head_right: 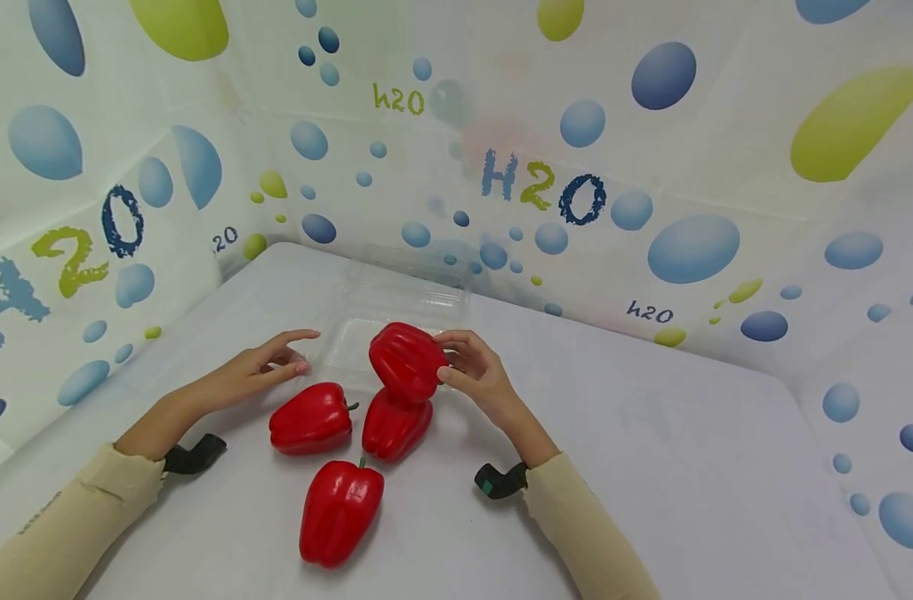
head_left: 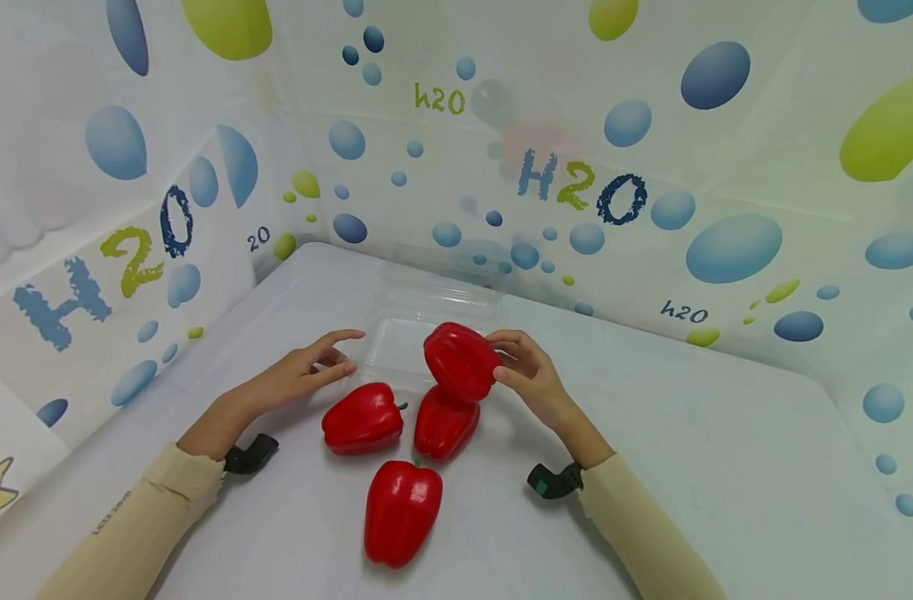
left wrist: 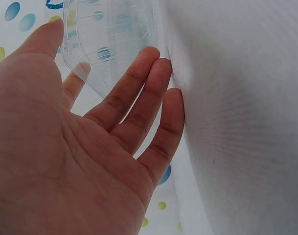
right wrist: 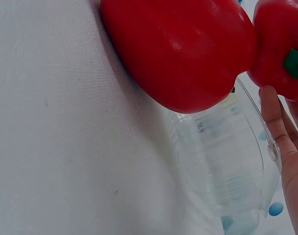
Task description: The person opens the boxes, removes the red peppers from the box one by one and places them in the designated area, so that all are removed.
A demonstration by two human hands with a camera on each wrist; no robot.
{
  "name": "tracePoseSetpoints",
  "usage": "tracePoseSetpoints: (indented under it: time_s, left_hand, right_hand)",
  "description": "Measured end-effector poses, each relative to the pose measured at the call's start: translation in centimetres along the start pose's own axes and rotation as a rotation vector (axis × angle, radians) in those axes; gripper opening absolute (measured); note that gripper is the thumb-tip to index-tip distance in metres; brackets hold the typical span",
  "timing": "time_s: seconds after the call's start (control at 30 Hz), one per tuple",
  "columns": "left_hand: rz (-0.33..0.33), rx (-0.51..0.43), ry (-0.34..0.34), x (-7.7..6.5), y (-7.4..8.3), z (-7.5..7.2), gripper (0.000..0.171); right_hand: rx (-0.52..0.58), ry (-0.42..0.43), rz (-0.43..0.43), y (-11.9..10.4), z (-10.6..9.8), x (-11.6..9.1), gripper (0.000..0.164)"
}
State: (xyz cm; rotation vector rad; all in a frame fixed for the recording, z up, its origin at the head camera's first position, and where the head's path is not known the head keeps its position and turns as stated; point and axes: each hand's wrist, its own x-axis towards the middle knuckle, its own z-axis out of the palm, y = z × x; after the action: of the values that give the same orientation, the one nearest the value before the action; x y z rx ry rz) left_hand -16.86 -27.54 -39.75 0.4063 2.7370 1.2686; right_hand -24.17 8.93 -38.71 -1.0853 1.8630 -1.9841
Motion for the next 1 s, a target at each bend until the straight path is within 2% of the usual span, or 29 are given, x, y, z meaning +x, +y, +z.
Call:
tracePoseSetpoints:
  time_s: [0.3,0.6,1.0]
  left_hand:
    - [0.005,0.002,0.003,0.0,-0.1,0.0,0.060]
    - [0.013,0.000,0.002,0.1,-0.2,0.0,0.060]
    - [0.007,0.012,0.007,0.1,0.0,0.0,0.059]
  right_hand:
    - [0.046,-0.003,-0.009,0.0,-0.2,-0.3,0.033]
    - [0.044,-0.018,-0.018,0.0,-0.5,-0.5,0.034]
    - [0.076,-0.088,-0.075,0.4,-1.1,-0.6,0.039]
